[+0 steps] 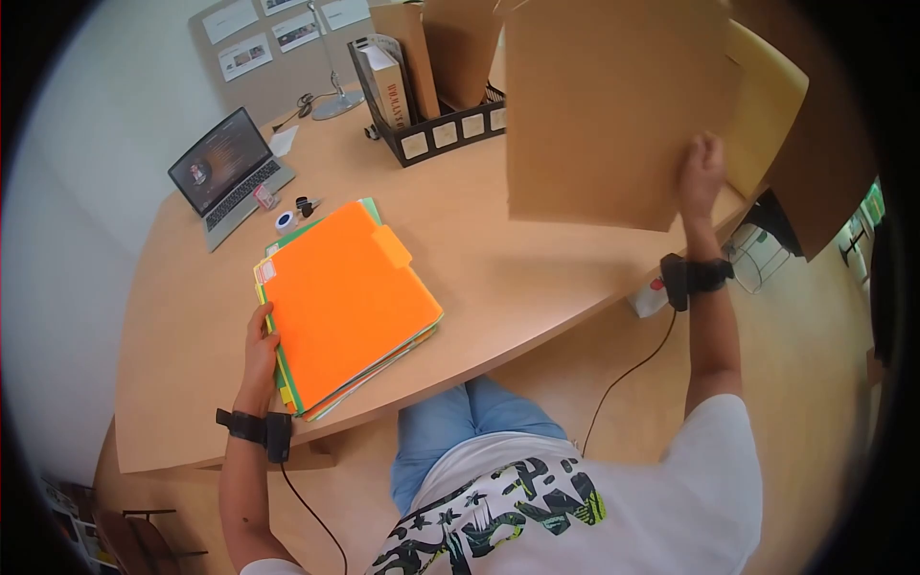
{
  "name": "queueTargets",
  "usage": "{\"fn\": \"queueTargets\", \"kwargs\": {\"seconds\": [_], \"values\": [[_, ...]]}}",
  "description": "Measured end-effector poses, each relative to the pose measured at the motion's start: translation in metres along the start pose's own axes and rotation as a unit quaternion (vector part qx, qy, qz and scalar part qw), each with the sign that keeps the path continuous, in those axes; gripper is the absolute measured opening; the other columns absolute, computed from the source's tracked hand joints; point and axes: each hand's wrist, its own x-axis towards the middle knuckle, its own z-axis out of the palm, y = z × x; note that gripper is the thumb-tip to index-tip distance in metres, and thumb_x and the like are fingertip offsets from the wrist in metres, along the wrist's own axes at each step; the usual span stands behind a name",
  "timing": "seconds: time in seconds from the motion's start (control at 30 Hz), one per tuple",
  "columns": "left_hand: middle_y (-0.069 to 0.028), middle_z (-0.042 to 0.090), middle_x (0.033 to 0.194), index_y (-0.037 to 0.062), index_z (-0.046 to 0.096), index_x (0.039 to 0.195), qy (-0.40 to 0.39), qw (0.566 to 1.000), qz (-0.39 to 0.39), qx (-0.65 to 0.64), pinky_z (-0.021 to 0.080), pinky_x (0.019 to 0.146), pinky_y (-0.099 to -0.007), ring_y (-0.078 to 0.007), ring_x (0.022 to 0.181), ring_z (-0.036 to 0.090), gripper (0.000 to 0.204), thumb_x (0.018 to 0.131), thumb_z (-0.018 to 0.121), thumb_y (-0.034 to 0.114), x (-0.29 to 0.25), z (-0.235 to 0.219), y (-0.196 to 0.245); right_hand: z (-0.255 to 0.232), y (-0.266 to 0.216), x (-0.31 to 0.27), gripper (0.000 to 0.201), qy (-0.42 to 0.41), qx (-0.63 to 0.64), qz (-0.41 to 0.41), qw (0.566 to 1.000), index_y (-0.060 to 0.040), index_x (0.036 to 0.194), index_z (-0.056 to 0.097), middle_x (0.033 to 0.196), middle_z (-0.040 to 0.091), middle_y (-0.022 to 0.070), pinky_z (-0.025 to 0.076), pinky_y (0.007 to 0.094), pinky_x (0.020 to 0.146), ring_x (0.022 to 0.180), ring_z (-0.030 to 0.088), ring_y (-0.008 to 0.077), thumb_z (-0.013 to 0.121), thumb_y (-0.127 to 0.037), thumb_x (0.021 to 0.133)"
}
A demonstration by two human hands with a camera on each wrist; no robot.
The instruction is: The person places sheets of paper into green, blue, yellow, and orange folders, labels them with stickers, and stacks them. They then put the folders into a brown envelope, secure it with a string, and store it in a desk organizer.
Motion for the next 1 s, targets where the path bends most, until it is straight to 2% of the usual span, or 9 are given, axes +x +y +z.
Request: {"fn": "queueTargets", "kwargs": {"seconds": [0.1,0.23,0.4,0.53,0.6,0.67,0.73,0.9,1.0], "values": [[-0.0136,0.033,0.143,0.0047,0.037,0.135,-0.001,1.0,-0.004,-0.007,0.031,0.107,-0.033,-0.0256,0.133,0.031,0.053,0.084,0.037,-0.007,0.001,-0.003,-0.005,0.011,0.001,-0.036,0.015,-0.142,0.105,0.174,0.969,-0.0015,0.098,0.056,0.073,0.054,-0.0013,0.042,0.0245,0.061,0.067,0.049,0.0076,0.053,-0.014,0.092],[-0.0138,0.033,0.143,0.0048,0.036,0.136,-0.012,0.998,-0.03,-0.047,0.031,0.106,-0.0338,-0.0254,0.133,0.032,0.052,0.086,0.036,-0.008,0.0,-0.003,0.002,0.033,0.011,-0.044,0.014,-0.182,0.158,0.273,0.931,-0.0001,0.1,0.056,0.082,0.06,-0.0006,0.042,0.0196,0.067,0.073,0.051,0.0042,0.052,-0.01,0.091],[-0.0118,0.033,0.143,0.0075,0.035,0.138,0.009,0.996,-0.028,0.088,0.024,0.109,-0.0396,-0.0273,0.135,0.026,0.052,0.088,0.05,0.013,0.015,-0.026,0.018,0.077,0.0,0.021,0.025,-0.037,0.292,0.179,0.939,0.0035,0.113,0.055,0.091,0.063,0.0011,0.045,0.0211,0.068,0.077,0.055,0.0056,0.053,-0.009,0.092],[-0.0091,0.034,0.142,0.0108,0.035,0.138,0.037,0.965,0.109,0.234,0.02,0.109,-0.0451,-0.0275,0.135,0.026,0.056,0.087,0.055,0.022,0.028,0.004,0.076,0.143,0.017,0.076,0.027,0.087,0.225,0.101,0.965,0.002,0.114,0.054,0.1,0.065,0.0115,0.049,0.0304,0.079,0.089,0.063,0.0186,0.056,-0.01,0.09],[-0.0079,0.034,0.142,0.0118,0.035,0.138,0.006,0.967,0.135,0.216,0.021,0.108,-0.0468,-0.0271,0.134,0.028,0.055,0.087,0.055,0.019,0.045,0.021,0.088,0.171,-0.035,0.08,0.029,0.118,0.23,0.113,0.959,0.0017,0.114,0.054,0.07,0.052,-0.0001,0.041,0.0236,0.059,0.062,0.048,0.0079,0.054,-0.006,0.085],[-0.0079,0.033,0.142,0.0115,0.035,0.138,-0.042,0.966,0.139,0.212,0.022,0.108,-0.0455,-0.0271,0.133,0.029,0.056,0.086,0.056,0.018,0.064,0.041,0.088,0.213,-0.039,0.085,0.018,0.216,0.117,0.012,0.969,0.0001,0.102,0.056,0.082,0.064,0.0114,0.048,0.0335,0.068,0.073,0.061,0.0215,0.055,-0.01,0.087],[-0.009,0.033,0.142,0.0112,0.036,0.138,-0.084,0.964,0.141,0.209,0.023,0.108,-0.0443,-0.0272,0.133,0.029,0.057,0.086,0.057,0.016,0.082,0.064,0.083,0.246,-0.058,0.078,0.017,0.199,0.123,0.073,0.97,-0.001,0.102,0.057,0.091,0.065,0.0193,0.049,0.0407,0.074,0.085,0.064,0.0331,0.053,-0.009,0.087],[-0.0123,0.037,0.139,0.0064,0.039,0.135,-0.16,0.971,0.116,0.133,0.027,0.107,-0.0386,-0.0281,0.131,0.033,0.053,0.085,0.057,0.01,0.118,0.102,0.031,0.315,-0.079,0.04,0.026,0.12,0.159,0.116,0.973,-0.0054,0.108,0.056,0.096,0.065,0.0221,0.048,0.0459,0.077,0.089,0.064,0.0337,0.056,-0.019,0.087],[-0.0141,0.039,0.136,0.0057,0.041,0.132,-0.137,0.93,0.212,0.266,0.028,0.109,-0.0373,-0.0285,0.131,0.033,0.052,0.084,0.058,0.007,0.114,0.111,0.034,0.347,-0.076,0.018,0.02,0.112,0.122,0.052,0.985,-0.004,0.107,0.056,0.089,0.066,0.0137,0.05,0.0378,0.068,0.077,0.064,0.0296,0.053,-0.006,0.087]]}}
